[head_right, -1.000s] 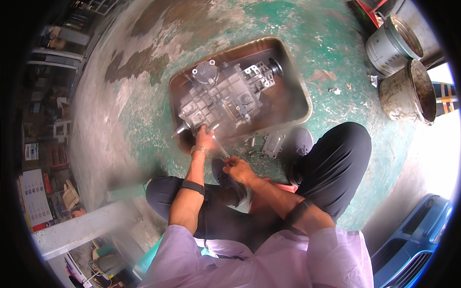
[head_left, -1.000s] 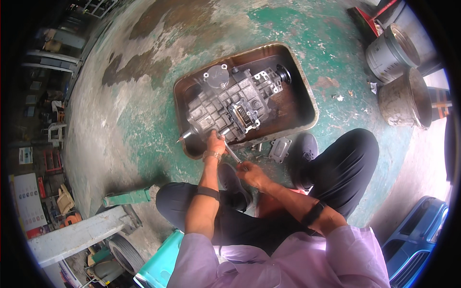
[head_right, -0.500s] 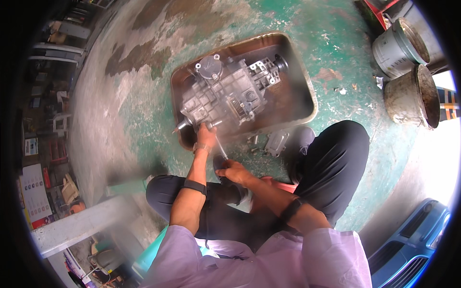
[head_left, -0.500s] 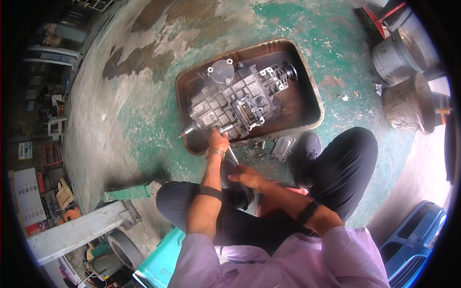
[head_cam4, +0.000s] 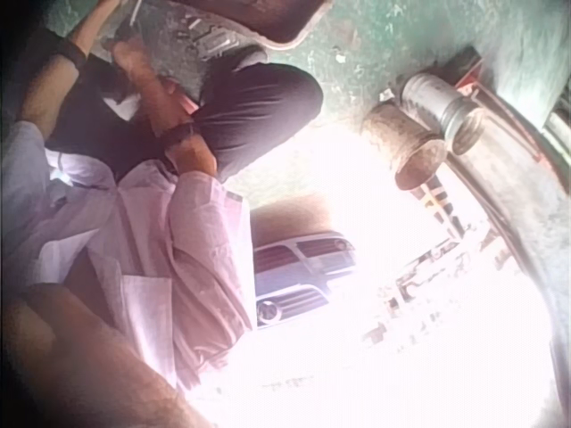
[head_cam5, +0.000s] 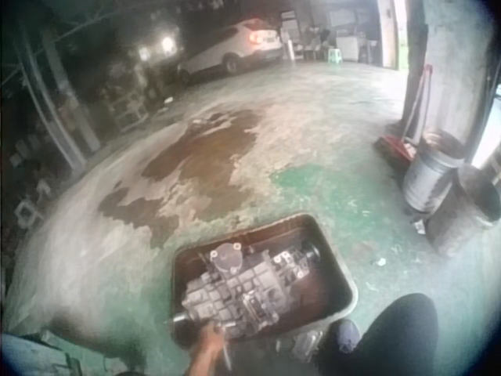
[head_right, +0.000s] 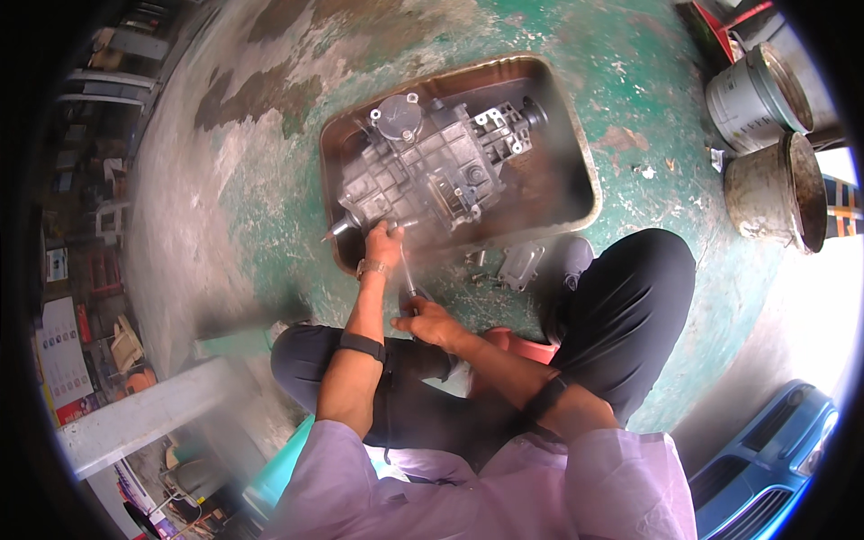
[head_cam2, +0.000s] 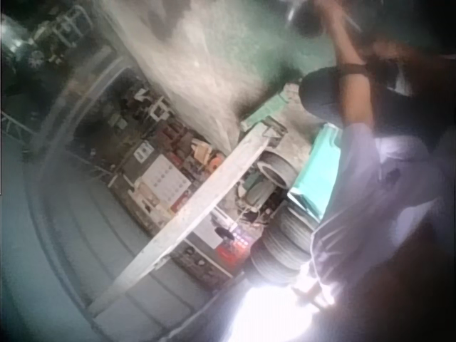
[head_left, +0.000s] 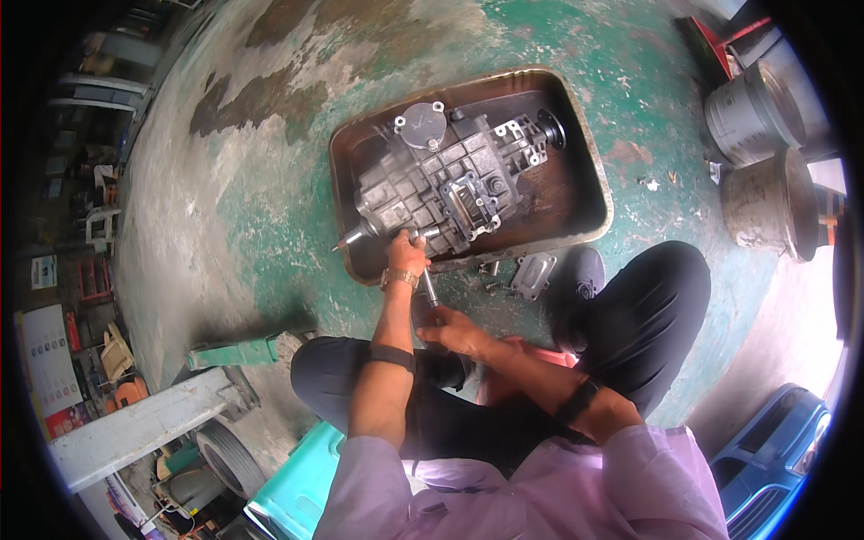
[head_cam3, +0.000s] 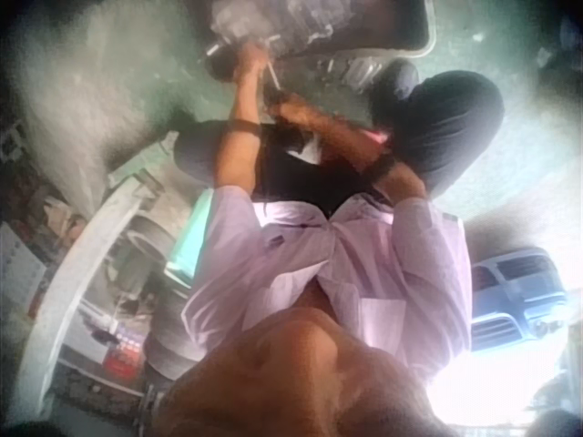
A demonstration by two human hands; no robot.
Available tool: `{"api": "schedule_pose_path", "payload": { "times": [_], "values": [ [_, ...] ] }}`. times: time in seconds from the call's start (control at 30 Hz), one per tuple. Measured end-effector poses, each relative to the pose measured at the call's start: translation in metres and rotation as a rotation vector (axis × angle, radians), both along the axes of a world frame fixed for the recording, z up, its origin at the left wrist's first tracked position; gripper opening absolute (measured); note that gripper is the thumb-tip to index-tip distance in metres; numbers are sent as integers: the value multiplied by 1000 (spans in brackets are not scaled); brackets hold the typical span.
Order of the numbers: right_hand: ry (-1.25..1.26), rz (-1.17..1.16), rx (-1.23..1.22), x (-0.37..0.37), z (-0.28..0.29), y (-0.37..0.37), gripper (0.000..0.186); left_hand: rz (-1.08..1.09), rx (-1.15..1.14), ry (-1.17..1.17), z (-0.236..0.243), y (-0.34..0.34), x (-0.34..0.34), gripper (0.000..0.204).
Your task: The person uses a ratchet wrench to loosen and remove bolts from a transmission casing, then rotates the unit to access different sides. The person continues to remove bolts and manipulate the transmission housing while seated on a small stool in a workshop.
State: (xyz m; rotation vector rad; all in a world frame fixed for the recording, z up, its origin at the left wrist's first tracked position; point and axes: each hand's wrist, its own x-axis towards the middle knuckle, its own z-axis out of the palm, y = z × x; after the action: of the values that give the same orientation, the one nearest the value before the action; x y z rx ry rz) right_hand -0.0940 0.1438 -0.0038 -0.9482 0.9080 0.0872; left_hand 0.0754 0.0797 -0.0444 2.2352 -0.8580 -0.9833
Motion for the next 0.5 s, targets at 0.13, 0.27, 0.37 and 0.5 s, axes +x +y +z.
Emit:
{"api": "schedule_pose_path", "payload": {
  "times": [0.13, 0.27, 0.37, 0.5],
  "values": [
    [-12, -91, 11, 1, -2, 2, 58, 50, -44, 32, 0, 1, -3, 22],
    [16, -149, -21, 2, -10, 8, 50, 75, -54, 40, 0, 1, -4, 22],
    [-10, -192, -16, 0, -14, 10, 41, 62, -51, 7, 0, 0, -5, 23],
    [-60, -275, 75, -3, -17, 9, 28, 13, -21, -71, 0, -1, -6, 25]
  ]
}}
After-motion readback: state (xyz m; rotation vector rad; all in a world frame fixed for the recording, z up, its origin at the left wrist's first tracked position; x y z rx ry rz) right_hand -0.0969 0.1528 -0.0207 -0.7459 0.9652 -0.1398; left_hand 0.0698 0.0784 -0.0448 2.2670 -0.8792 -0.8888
